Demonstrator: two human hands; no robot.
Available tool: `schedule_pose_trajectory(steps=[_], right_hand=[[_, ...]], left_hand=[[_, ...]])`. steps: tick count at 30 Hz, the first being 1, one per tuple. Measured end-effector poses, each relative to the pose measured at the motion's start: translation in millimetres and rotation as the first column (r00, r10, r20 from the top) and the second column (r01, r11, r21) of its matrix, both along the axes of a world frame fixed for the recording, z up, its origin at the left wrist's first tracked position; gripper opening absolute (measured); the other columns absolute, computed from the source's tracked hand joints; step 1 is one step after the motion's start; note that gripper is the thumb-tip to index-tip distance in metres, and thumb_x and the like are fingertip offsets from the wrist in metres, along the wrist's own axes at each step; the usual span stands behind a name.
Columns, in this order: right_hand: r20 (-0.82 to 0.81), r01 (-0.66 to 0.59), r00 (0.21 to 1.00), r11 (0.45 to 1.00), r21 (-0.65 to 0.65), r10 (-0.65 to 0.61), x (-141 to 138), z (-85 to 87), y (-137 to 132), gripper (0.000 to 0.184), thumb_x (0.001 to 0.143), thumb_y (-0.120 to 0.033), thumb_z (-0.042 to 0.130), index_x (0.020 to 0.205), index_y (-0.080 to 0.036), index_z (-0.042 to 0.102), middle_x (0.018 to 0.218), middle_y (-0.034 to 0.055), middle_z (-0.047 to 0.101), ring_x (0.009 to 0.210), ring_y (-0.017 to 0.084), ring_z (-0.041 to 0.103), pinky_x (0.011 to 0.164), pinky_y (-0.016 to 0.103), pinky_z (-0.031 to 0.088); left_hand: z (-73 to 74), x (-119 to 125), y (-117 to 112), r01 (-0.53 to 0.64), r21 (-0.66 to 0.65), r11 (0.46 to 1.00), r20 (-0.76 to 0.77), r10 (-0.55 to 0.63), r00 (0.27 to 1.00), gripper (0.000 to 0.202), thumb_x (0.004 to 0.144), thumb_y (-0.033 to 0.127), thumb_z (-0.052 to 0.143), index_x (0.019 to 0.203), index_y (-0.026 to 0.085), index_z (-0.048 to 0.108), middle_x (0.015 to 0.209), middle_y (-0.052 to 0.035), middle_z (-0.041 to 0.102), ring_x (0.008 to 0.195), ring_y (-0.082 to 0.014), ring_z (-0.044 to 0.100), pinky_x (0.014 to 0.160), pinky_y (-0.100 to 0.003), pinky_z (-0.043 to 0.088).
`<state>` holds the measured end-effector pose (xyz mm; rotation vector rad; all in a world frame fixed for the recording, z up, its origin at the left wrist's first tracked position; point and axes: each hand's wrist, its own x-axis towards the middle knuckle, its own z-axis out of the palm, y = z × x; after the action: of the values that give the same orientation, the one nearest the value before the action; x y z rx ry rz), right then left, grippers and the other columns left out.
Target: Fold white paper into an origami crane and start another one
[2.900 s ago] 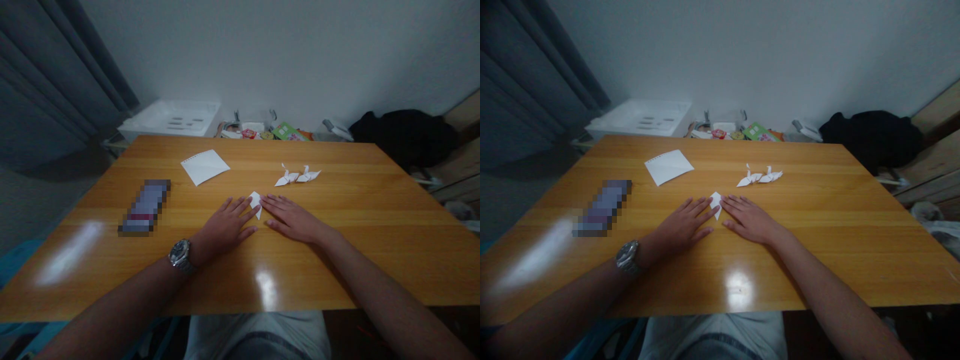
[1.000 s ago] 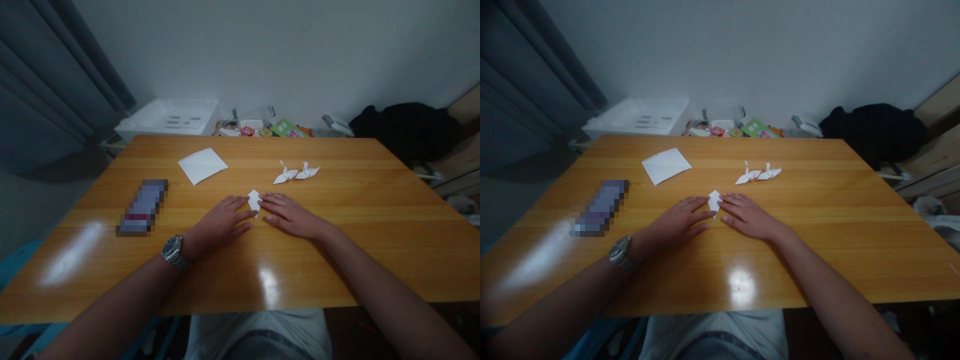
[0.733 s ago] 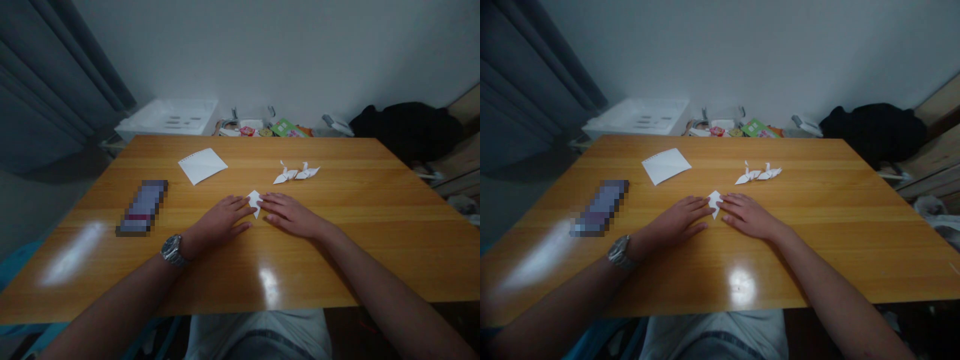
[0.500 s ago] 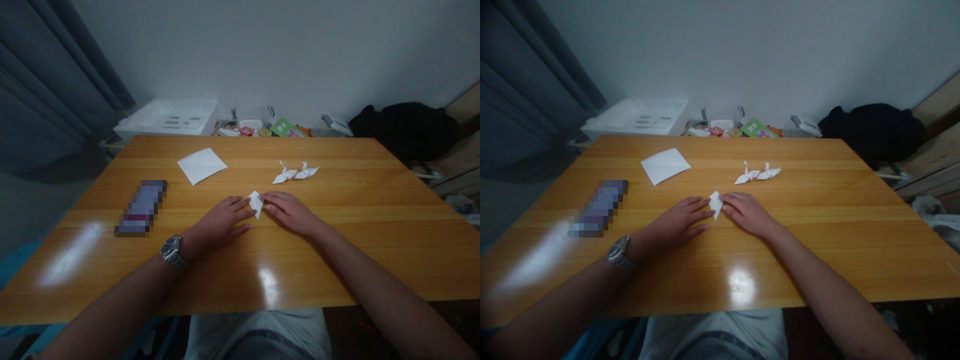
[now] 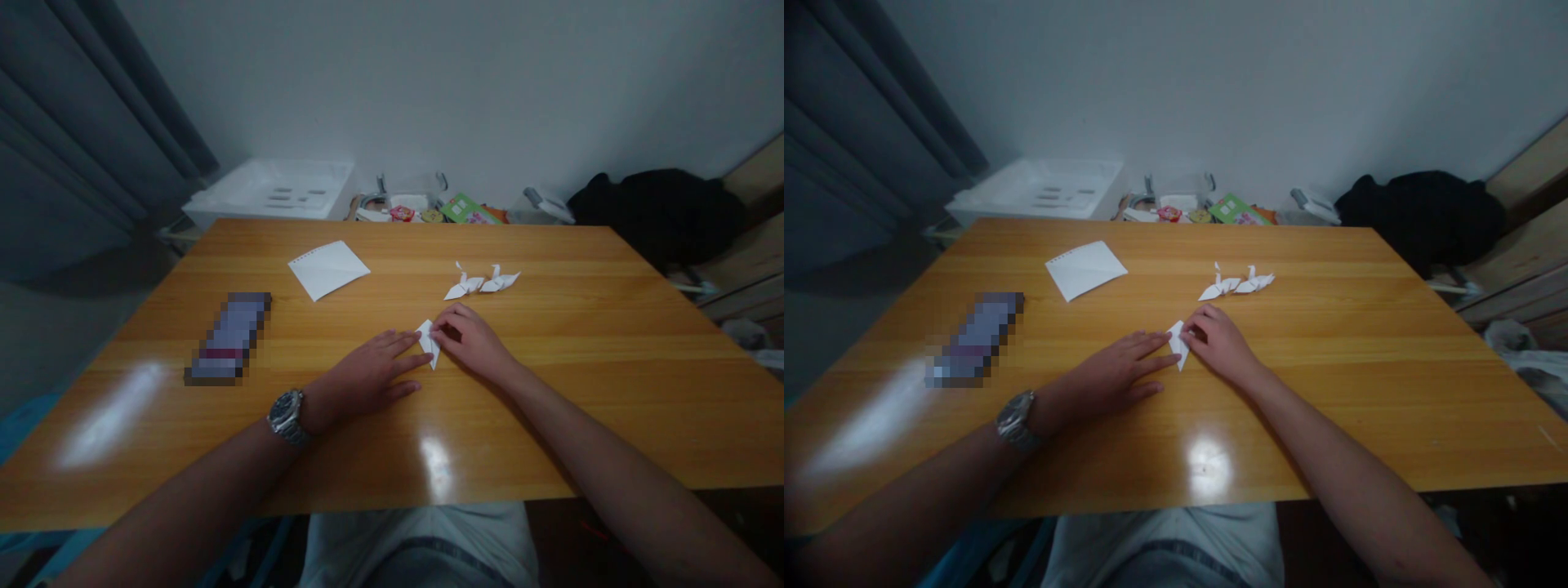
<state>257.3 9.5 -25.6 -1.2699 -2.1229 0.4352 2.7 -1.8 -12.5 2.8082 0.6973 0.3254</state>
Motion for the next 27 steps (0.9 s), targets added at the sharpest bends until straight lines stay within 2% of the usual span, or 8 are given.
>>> schedule_pose_trajectory(steps=[3, 7, 15, 20, 27], right_hand=[[-0.005, 0.019, 1.000, 1.000, -0.018, -0.019, -2.0, -0.4, 0.8, 0.003, 0.091, -0.020, 0.067, 0.089, -0.019, 0.067, 0.092, 0.0057, 0.061, 0.089, 0.022, 0.058, 0.080, 0.036, 0.048], [-0.013, 0.021, 1.000, 1.000, -0.020, -0.022, -3.5, -2.2, 1.8, 0.004, 0.091, -0.016, 0.066, 0.088, -0.018, 0.066, 0.092, 0.0060, 0.061, 0.089, 0.022, 0.058, 0.081, 0.036, 0.047], [0.007, 0.037, 0.999, 0.999, 0.004, -0.037, -3.8, -6.2, 2.3, 0.007, 0.094, -0.020, 0.063, 0.088, -0.019, 0.064, 0.093, 0.0061, 0.062, 0.091, 0.023, 0.058, 0.083, 0.036, 0.046], [0.009, 0.036, 0.999, 0.999, 0.018, -0.036, -2.7, -9.0, 3.2, 0.007, 0.095, -0.023, 0.063, 0.089, -0.019, 0.064, 0.093, 0.0060, 0.062, 0.091, 0.023, 0.058, 0.083, 0.037, 0.046], [-0.019, 0.026, 0.999, 1.000, 0.011, -0.025, -1.1, -9.5, 3.4, 0.004, 0.093, -0.023, 0.066, 0.095, -0.020, 0.065, 0.096, 0.0067, 0.064, 0.095, 0.024, 0.059, 0.085, 0.039, 0.048]], left_hand=[[-0.8, -0.4, 0.3, 0.022, 0.013, 1.000, 0.025, -0.022, 0.999, 0.049, 0.103, 0.045, 0.049, 0.149, 0.029, 0.047, 0.155, -0.0131, 0.045, 0.141, -0.0295, 0.045, 0.117, -0.051, 0.038], [-1.4, -1.2, 0.6, 0.030, 0.026, 0.999, 0.012, -0.030, 0.999, 0.046, 0.102, 0.044, 0.050, 0.146, 0.031, 0.052, 0.157, -0.0134, 0.042, 0.142, -0.0317, 0.044, 0.116, -0.053, 0.038], [4.9, 1.5, -5.1, 0.020, 0.025, 0.999, -0.018, -0.019, 1.000, 0.047, 0.102, 0.042, 0.050, 0.148, 0.032, 0.049, 0.157, -0.0147, 0.041, 0.142, -0.0327, 0.043, 0.115, -0.054, 0.039], [3.3, 3.4, -8.6, 0.006, 0.041, 0.999, -0.019, -0.005, 1.000, 0.047, 0.102, 0.044, 0.051, 0.148, 0.033, 0.050, 0.158, -0.0160, 0.038, 0.143, -0.0348, 0.041, 0.115, -0.056, 0.036], [4.0, 5.3, -8.7, -0.010, 0.049, 0.999, 0.002, 0.010, 1.000, 0.046, 0.100, 0.045, 0.053, 0.145, 0.032, 0.054, 0.154, -0.0147, 0.042, 0.140, -0.0338, 0.043, 0.115, -0.057, 0.035]])
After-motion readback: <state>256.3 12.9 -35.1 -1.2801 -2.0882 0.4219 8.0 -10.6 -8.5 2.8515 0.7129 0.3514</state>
